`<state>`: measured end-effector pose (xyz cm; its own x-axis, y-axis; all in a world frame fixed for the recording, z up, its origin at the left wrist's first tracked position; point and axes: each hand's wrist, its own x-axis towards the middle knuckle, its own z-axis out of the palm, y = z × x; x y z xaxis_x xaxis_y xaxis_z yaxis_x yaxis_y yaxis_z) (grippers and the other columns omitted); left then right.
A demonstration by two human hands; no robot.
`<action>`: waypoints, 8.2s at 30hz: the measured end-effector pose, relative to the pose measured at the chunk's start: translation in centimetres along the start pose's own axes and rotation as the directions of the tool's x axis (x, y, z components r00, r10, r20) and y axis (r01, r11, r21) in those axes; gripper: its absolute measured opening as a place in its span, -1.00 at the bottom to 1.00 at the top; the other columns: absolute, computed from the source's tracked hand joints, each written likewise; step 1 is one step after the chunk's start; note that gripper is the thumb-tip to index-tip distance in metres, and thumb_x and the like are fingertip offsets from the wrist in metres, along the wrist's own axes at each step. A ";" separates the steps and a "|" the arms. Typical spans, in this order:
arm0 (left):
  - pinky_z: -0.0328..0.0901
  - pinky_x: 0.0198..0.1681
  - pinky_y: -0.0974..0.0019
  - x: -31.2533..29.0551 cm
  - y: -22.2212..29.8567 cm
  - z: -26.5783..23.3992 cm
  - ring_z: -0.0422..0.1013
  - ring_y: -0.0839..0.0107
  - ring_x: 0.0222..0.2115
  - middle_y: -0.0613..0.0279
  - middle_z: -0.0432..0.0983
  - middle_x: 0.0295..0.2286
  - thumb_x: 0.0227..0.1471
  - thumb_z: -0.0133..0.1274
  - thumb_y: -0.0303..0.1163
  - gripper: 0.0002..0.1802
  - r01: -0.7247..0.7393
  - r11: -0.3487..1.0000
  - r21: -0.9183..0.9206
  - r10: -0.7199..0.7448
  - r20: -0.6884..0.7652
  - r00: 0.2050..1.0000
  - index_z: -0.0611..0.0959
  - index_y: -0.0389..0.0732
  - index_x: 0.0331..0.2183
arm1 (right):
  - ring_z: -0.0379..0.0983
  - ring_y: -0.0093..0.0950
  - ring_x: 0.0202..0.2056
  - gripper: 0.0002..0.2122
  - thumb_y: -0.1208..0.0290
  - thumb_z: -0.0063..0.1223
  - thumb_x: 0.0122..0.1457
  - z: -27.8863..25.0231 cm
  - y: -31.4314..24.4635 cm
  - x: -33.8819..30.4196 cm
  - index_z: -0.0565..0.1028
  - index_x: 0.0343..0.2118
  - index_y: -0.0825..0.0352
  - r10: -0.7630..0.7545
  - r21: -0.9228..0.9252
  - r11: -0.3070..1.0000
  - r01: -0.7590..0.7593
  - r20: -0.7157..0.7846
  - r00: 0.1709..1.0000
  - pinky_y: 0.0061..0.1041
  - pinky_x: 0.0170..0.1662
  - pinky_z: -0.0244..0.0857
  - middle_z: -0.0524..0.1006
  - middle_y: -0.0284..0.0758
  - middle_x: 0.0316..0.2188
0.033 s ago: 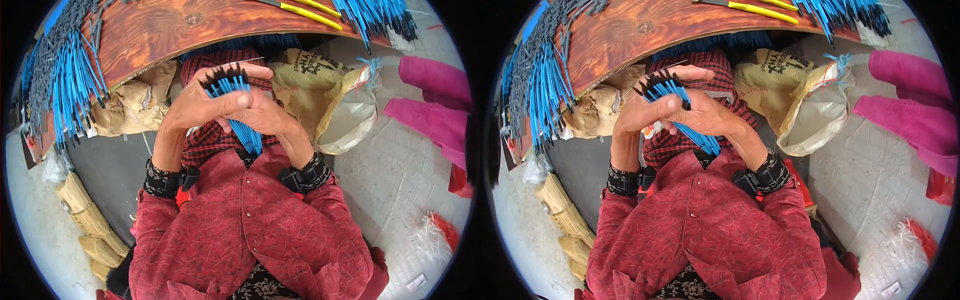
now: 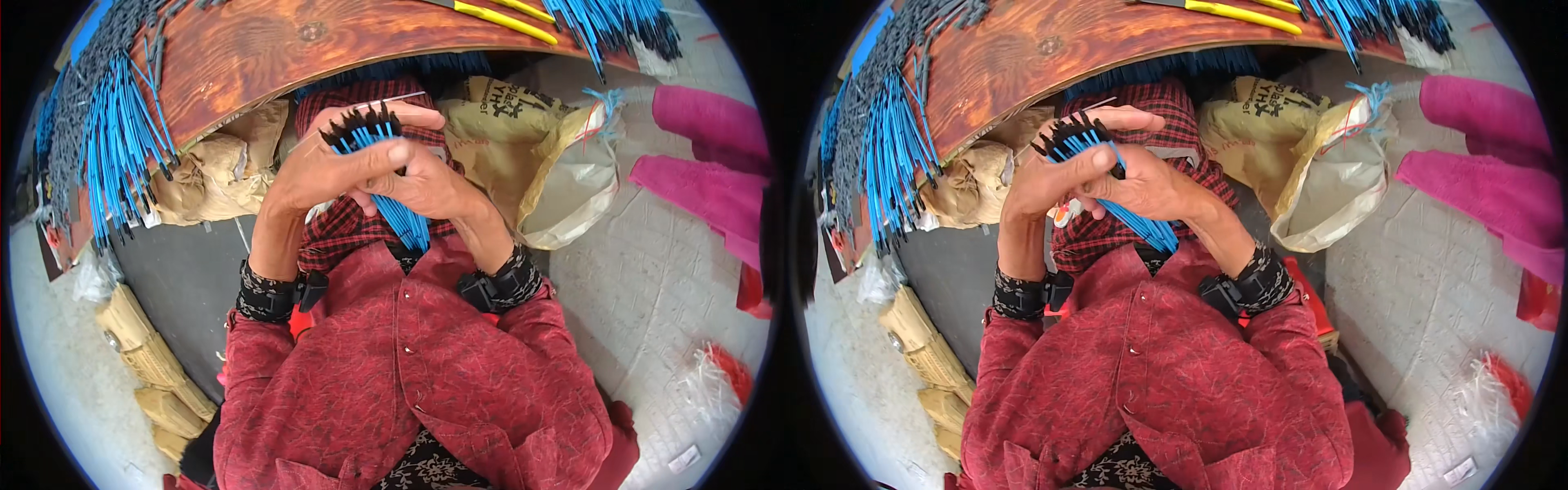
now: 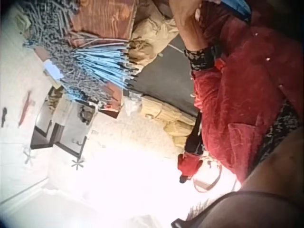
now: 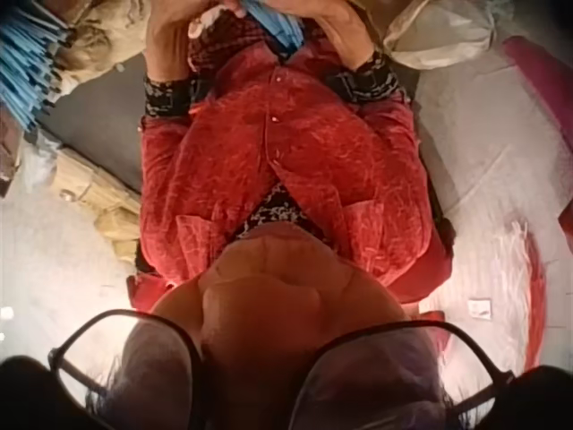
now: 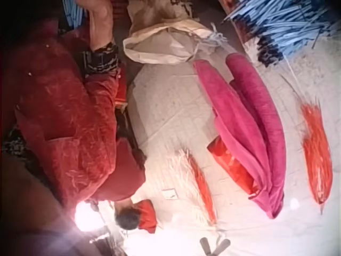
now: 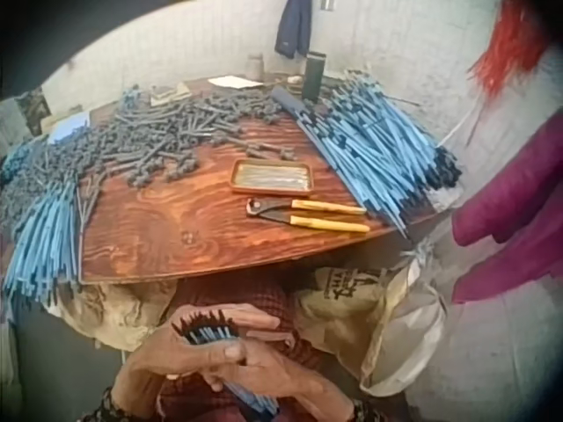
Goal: Assembling small blue plastic components onto bundles of wires at a manufacturing workbench.
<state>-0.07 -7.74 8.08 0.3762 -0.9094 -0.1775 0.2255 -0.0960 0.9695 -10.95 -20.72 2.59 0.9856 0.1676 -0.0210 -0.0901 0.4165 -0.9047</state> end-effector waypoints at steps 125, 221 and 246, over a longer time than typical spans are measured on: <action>0.46 -0.03 0.11 -3.7 5.1 -2.3 0.59 0.16 -0.21 0.15 0.66 -0.30 -0.11 0.17 -0.36 -0.73 -0.661 0.442 0.606 0.513 0.434 0.741 0.74 -0.22 -0.30 | 0.33 -0.20 0.22 -0.24 0.45 0.23 0.05 -4.1 -3.5 8.2 0.18 0.36 0.16 -0.032 -0.802 0.532 0.271 0.300 0.953 -0.29 0.25 0.23 0.31 -0.22 0.29; 0.06 0.28 -0.16 2.8 1.4 -8.4 0.22 -0.13 0.19 0.06 0.36 0.16 -0.25 0.33 -0.30 -0.62 -0.587 0.445 0.676 0.637 0.222 0.738 0.72 0.01 -0.25 | 0.49 -0.14 -0.14 -0.59 0.20 0.41 -0.12 -3.8 -3.9 11.0 0.59 -0.23 0.31 -0.397 -0.794 0.409 0.450 0.290 0.871 -0.17 -0.14 0.38 0.57 -0.21 -0.24; -0.02 0.35 -0.09 2.6 0.7 -9.5 0.05 -0.11 0.31 0.01 0.23 0.25 -0.62 0.49 0.25 0.69 -0.377 0.521 0.765 0.480 0.103 0.871 -0.12 -0.27 0.36 | 0.48 -0.24 -0.20 -0.67 0.35 0.35 -0.09 -4.1 -5.7 10.9 0.59 -0.21 0.32 -0.373 -0.703 0.504 0.502 0.346 0.861 -0.30 -0.14 0.33 0.51 -0.28 -0.29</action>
<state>9.64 -6.29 6.66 0.3437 -0.8800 0.3278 -0.7122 -0.0167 0.7018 0.91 -24.97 5.75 0.8324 0.2982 0.4672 0.5495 -0.3337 -0.7660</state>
